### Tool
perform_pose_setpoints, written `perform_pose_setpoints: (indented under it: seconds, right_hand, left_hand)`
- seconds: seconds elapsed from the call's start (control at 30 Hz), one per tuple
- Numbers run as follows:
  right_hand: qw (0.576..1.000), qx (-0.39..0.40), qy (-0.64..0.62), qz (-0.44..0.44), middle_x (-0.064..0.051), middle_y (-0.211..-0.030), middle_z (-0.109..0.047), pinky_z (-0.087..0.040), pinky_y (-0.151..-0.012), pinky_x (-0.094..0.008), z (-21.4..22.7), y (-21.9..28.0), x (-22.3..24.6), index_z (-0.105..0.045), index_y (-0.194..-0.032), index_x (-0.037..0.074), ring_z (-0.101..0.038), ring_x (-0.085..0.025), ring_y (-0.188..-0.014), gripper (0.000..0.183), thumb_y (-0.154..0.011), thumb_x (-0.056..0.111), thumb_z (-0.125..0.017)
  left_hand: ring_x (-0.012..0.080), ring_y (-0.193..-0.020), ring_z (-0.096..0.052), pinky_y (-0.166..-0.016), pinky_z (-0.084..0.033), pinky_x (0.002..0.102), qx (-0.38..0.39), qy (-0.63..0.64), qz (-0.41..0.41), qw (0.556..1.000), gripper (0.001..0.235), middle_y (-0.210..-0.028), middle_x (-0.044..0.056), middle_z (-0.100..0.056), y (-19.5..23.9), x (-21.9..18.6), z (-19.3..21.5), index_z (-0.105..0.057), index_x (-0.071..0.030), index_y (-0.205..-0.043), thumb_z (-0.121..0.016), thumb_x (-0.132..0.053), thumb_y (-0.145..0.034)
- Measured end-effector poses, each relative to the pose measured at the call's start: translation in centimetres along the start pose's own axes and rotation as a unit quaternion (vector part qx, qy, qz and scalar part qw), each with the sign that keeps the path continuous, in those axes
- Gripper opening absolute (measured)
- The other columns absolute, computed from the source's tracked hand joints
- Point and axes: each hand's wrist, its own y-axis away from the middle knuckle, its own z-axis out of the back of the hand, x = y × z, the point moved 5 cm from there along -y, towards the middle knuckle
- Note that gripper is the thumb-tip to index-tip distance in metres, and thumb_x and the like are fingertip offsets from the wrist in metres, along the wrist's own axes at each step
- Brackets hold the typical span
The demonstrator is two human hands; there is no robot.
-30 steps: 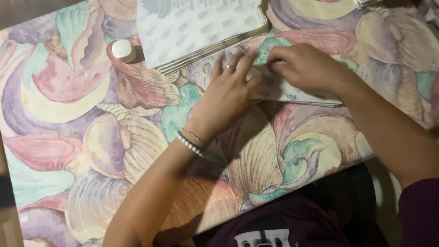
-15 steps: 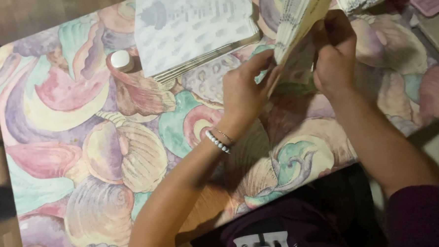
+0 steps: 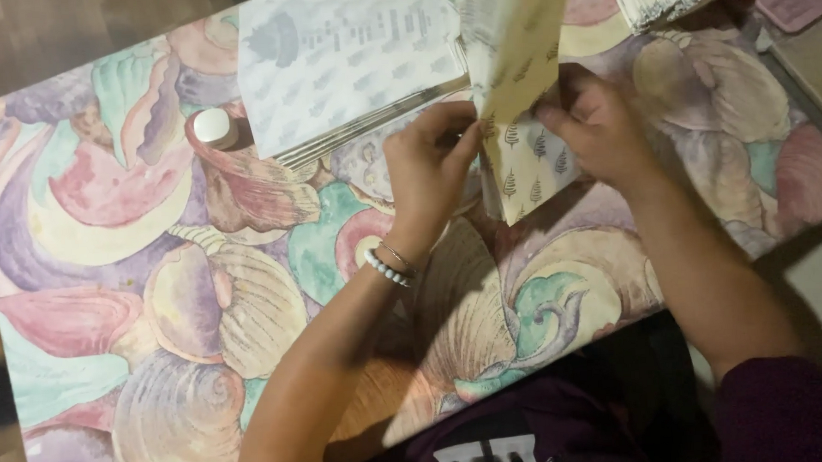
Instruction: Folding individual sheets of printed paper into a specific shape and stacking them on a table.
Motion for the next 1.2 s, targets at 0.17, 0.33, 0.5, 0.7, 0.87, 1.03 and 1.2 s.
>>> perform_pose_setpoints:
  seconds: [0.17,0.33,0.5,0.7,0.87,1.03,1.2]
  right_hand:
    - [0.997,-0.059,0.027,-0.037,-0.011,-0.121,-0.064,-0.056,-0.088,-0.045,0.8,0.5,3.1,-0.054,-0.136,0.012,-0.065,-0.027,-0.106,0.036,-0.101,0.017,-0.06]
    - [0.983,-0.159,-0.008,0.094,0.004,-0.086,-0.057,-0.05,-0.064,-0.029,8.8,-13.0,-5.5,-0.053,-0.099,0.024,-0.057,-0.008,-0.075,0.03,-0.099,0.004,-0.075]
    - [0.983,-0.056,0.172,0.004,0.0,-0.113,-0.07,-0.049,-0.067,-0.038,10.7,-18.5,-4.4,-0.067,-0.122,0.014,-0.066,-0.018,-0.09,0.014,-0.107,0.013,-0.065]
    - [0.923,-0.036,0.373,-0.084,-0.02,-0.133,-0.063,-0.047,-0.087,-0.056,8.9,-19.0,-4.6,-0.064,-0.135,0.001,-0.06,-0.044,-0.113,0.039,-0.102,0.02,-0.061]
    - [0.911,-0.121,0.394,0.024,-0.024,-0.138,-0.055,-0.048,-0.081,-0.057,7.3,-17.7,-3.4,-0.055,-0.145,-0.005,-0.058,-0.045,-0.114,0.055,-0.102,0.028,-0.063]
    - [0.93,-0.084,0.35,-0.067,-0.025,-0.156,-0.039,-0.04,-0.104,-0.059,4.4,-13.6,1.5,-0.024,-0.161,0.007,-0.041,-0.047,-0.137,0.114,-0.083,0.062,-0.085]
    - [0.911,-0.094,0.4,-0.041,-0.021,-0.14,-0.056,-0.05,-0.087,-0.058,4.6,-15.8,-0.1,-0.027,-0.162,0.009,-0.055,-0.045,-0.121,0.099,-0.09,0.046,-0.084]
  left_hand:
    - [0.0107,-0.074,-0.078,-0.071,-0.066,0.025,0.023,0.095,0.101,0.99,0.032,-0.089,0.005,-0.081,-0.1,0.0,0.2,-0.065,-0.01,-0.12,-0.074,-0.019,-0.09]
    - [0.0099,-0.068,-0.074,-0.071,-0.057,0.027,0.024,0.05,0.128,0.99,0.058,-0.108,0.008,-0.08,0.7,2.8,-0.1,-0.045,-0.019,-0.148,-0.056,-0.045,-0.097]
    - [0.0226,-0.086,-0.078,-0.08,-0.058,0.036,0.094,-0.001,0.131,0.987,0.057,-0.108,0.005,-0.079,1.8,3.8,-1.2,-0.04,-0.022,-0.15,-0.059,-0.032,-0.097]
    - [0.0286,-0.086,-0.076,-0.077,-0.057,0.043,0.111,-0.029,0.114,0.987,0.062,-0.109,0.007,-0.076,1.9,3.2,-1.0,-0.034,-0.016,-0.152,-0.059,-0.024,-0.095]
    - [0.0276,-0.082,-0.075,-0.073,-0.057,0.042,0.108,-0.027,0.109,0.988,0.067,-0.109,0.008,-0.076,1.8,4.1,-1.5,-0.03,-0.013,-0.153,-0.059,-0.018,-0.093]
    - [0.0242,-0.075,-0.073,-0.068,-0.058,0.04,0.117,-0.022,0.124,0.985,0.069,-0.11,0.01,-0.075,1.9,3.7,-1.4,-0.027,-0.012,-0.154,-0.059,-0.014,-0.093]
    - [0.024,-0.072,-0.071,-0.068,-0.056,0.04,0.11,-0.018,0.108,0.988,0.071,-0.11,0.009,-0.075,1.9,4.0,-1.4,-0.025,-0.013,-0.155,-0.059,-0.016,-0.092]
